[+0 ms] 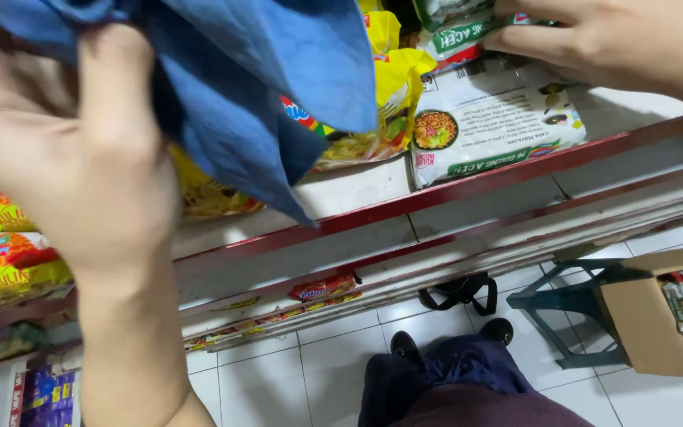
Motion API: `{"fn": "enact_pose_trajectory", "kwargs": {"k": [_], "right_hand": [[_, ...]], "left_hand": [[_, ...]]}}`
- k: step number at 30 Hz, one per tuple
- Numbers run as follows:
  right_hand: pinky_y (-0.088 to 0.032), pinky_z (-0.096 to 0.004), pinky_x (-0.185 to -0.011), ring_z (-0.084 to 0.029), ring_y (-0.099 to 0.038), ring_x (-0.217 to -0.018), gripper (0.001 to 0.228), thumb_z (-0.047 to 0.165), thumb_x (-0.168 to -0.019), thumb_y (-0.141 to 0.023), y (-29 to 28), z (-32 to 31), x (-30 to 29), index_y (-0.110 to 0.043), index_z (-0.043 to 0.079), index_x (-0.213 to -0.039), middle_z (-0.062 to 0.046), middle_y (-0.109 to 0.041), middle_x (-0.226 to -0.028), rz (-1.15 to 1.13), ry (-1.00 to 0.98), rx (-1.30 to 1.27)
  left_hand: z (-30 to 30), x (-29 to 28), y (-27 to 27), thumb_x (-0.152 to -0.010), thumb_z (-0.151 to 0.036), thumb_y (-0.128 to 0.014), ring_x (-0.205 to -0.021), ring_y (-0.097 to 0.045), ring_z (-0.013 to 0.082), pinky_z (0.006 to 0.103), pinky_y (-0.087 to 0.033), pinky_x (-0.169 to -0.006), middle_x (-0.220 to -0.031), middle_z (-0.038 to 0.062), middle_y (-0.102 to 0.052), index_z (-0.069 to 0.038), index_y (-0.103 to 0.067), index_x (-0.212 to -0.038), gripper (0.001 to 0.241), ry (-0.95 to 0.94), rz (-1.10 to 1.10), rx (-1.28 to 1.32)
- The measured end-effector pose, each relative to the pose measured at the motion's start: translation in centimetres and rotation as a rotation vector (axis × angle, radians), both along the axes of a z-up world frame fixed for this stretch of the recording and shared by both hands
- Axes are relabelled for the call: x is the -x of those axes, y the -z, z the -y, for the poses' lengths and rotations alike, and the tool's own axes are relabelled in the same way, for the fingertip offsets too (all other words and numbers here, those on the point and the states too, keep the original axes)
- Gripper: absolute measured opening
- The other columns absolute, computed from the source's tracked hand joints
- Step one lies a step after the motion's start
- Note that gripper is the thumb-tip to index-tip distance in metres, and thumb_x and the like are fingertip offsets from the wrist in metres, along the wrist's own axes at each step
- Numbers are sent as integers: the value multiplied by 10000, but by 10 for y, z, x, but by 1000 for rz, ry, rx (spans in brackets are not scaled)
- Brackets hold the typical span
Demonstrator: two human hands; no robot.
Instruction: Cleaning shelves and restocking instant noodle packets using a cloth and barcode scanner.
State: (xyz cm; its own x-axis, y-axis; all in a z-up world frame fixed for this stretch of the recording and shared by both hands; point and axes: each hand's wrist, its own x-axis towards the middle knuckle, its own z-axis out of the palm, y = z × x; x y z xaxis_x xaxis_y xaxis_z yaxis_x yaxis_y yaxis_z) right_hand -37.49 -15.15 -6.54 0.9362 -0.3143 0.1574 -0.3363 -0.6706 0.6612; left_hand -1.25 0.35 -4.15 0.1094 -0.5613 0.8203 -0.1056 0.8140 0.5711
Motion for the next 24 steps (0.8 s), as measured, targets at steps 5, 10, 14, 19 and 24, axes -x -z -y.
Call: {"fn": "enact_pose_trajectory", "kwargs": {"k": [5, 10, 14, 19, 24], "right_hand": [[-553, -321, -925, -206, -619, -1171, 566, 208, -765, -714, -5, -5, -3, -626, 90, -1312, -73, -607, -1240, -15, 43, -81], [-558, -307, -918, -194, -615, -1168, 723, 155, -749, -751, -13, -15, -10, -539, 162, -1440, -61, -588, -1287, -41, 89, -41], [-554, -343, -872, -247, -635, -1118, 753, 123, -663, -754, -10, -13, -11, -591, 115, -1399, -131, -611, -1276, 54, -55, -118], [-568, -360, -837, -215, -668, -937, 477, 199, -896, -667, -16, -35, -23, -626, 145, -1368, -83, -665, -1063, 213, 27, -339], [-555, -408, -743, -261, -683, -964, 403, 252, -786, -805, -27, -58, -36, -714, 102, -1149, -70, -699, -1090, 243, -371, -95]], "left_hand": [[-16, -39, 7, -1102, 102, -645, -756, -547, 217, 330, -436, -695, -881, 152, -657, 122, -642, -1043, 62, -952, 602, 77], [-50, -31, 4, -1044, -5, -622, -842, -622, 251, 404, -473, -707, -1027, 152, -713, 63, -655, -1099, 94, -1012, 830, 98], [-50, -16, 10, -947, -223, -734, -1024, -630, 313, 477, -441, -857, -1169, 129, -655, -49, -644, -1140, 275, -780, 1068, 647], [-47, 0, 65, -908, -154, -688, -1072, -619, 244, 425, -442, -878, -1230, 37, -562, -166, -584, -1097, 216, -693, 1159, 1175], [-45, 30, 157, -1049, -231, -581, -1140, -622, 188, 360, -487, -926, -1297, 12, -617, -158, -644, -1186, 169, -347, 1265, 1091]]}}
